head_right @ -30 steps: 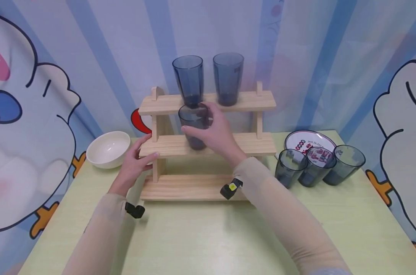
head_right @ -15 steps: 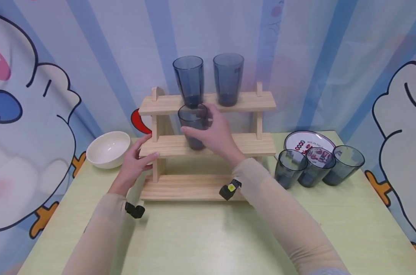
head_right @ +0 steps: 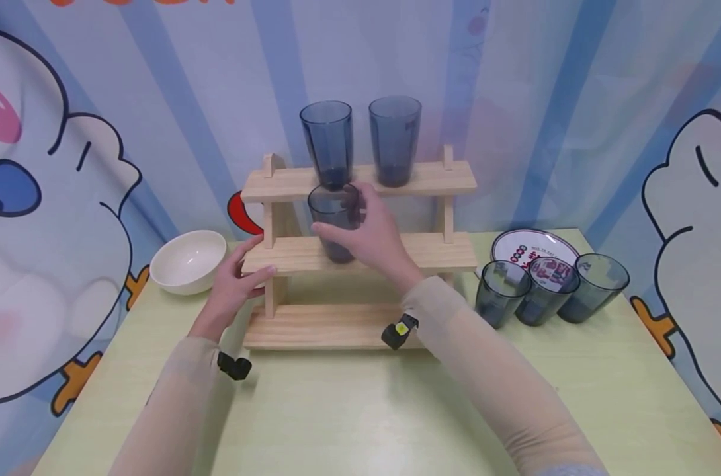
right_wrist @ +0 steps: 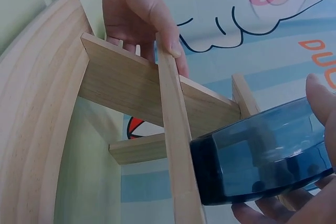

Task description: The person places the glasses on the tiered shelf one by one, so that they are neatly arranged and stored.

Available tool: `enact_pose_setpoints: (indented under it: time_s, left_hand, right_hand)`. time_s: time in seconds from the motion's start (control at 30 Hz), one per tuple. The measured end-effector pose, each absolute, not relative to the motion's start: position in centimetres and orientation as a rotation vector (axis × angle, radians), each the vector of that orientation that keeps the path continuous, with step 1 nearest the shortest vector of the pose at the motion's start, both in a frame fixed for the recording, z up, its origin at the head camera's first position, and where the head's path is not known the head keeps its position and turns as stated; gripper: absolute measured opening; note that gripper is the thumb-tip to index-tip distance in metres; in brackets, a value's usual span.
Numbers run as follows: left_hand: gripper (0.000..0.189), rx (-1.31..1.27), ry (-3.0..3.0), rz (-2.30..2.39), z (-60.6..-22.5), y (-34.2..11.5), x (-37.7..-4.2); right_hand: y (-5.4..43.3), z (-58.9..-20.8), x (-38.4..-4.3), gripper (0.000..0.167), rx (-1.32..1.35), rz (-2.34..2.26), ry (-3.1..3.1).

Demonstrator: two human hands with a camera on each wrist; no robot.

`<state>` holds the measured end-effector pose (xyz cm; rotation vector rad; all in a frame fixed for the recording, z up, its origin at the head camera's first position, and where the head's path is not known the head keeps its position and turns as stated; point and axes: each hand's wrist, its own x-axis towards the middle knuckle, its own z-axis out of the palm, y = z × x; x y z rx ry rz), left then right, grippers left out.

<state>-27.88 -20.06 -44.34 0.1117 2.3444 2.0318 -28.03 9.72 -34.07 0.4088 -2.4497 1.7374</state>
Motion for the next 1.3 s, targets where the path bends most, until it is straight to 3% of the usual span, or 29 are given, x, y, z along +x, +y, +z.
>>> enact_pose_setpoints:
  time_s: [0.23,0.93,1.3]
  left_hand:
    - [0.073,0.096,2.339,2.027,-44.5,-20.0,-27.9]
    - [0.074,0.080,2.362,2.011,-44.4,-20.1,-27.9]
    - [0.073,0.084,2.371,2.012,-44.5,-20.0,-28.0]
  right_hand:
    - [11.0,-34.4,-27.6,0.103,0.402,1.757,-2.526]
    - [20.4,-35.5,-21.4,0.081,0.515,1.558,-2.530]
    - [27.2,-33.9,-18.9,0.086,0.489,1.290,-2.495]
